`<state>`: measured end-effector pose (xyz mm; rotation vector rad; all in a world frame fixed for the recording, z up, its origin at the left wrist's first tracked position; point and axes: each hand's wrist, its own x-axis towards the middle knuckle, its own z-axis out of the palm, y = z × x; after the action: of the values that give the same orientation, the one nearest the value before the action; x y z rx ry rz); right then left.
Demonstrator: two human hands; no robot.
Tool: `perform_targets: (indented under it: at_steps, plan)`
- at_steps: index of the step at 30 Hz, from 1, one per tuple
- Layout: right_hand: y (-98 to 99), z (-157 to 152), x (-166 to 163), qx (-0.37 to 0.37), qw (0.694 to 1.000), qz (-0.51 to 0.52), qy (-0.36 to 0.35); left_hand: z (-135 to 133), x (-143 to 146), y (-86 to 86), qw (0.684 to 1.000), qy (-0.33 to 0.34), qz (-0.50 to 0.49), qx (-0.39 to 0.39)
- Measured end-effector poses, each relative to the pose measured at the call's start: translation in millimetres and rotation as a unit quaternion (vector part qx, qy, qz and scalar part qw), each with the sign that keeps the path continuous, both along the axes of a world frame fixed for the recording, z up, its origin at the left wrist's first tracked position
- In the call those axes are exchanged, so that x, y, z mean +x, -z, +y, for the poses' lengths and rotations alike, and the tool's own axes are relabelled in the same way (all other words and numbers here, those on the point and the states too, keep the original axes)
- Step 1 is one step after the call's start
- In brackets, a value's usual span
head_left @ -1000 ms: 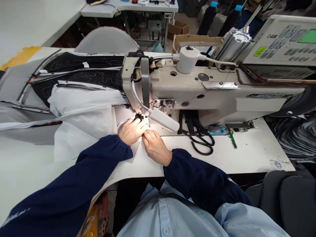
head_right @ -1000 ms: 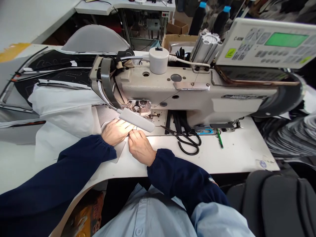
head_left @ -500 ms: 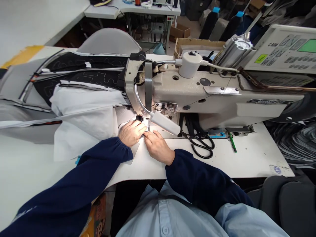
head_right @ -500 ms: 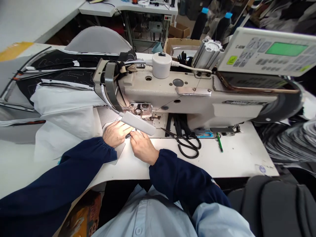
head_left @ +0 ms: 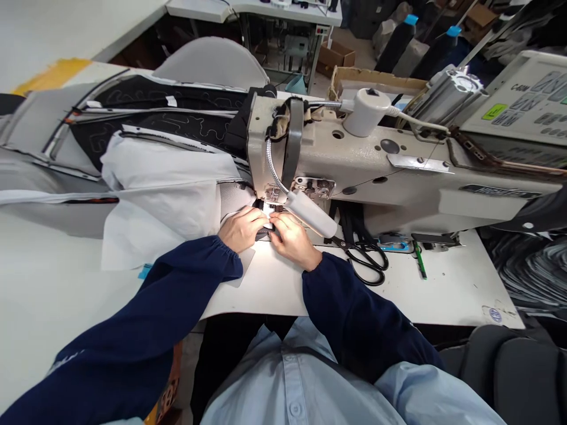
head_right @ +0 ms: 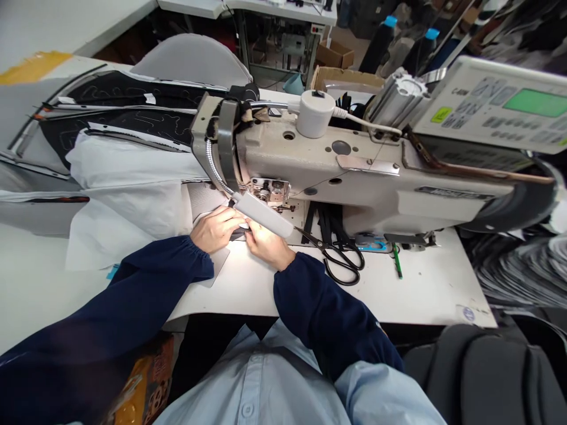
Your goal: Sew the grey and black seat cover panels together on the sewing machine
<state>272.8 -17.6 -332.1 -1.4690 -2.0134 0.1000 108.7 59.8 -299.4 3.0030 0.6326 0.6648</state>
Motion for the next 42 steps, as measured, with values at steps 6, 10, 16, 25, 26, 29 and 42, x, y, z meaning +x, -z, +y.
perform_targets:
  at_steps: [6,10,16,25,26,29,42]
  plan:
    - [-5.4,7.2,-0.7,0.017,1.0,-0.019,-0.005,-0.8,1.0,0.6,0.998,-0.054,0.032,-0.019]
    - [-4.0,15.2,-0.5,0.043,0.999,0.001,-0.028,-1.8,0.5,2.5,0.998,-0.061,0.027,-0.003]
    - [-1.1,18.0,4.5,0.03,0.998,0.057,-0.011,-2.7,0.0,4.6,0.997,-0.068,0.036,0.026]
    - [5.4,9.2,-4.4,0.046,0.996,-0.079,-0.019,2.3,-4.0,7.3,0.998,-0.033,0.038,0.035]
    - [4.6,5.6,-6.5,0.048,0.995,-0.086,-0.017,2.9,-4.6,7.8,0.998,-0.026,0.038,0.035]
    - [-1.1,-8.2,-11.2,0.05,0.995,-0.088,-0.006,4.3,-5.6,7.9,0.998,-0.012,0.04,0.039]
    - [-11.1,-23.8,-9.2,0.08,0.996,0.01,-0.033,5.2,-4.8,5.2,0.996,0.021,0.002,0.09]
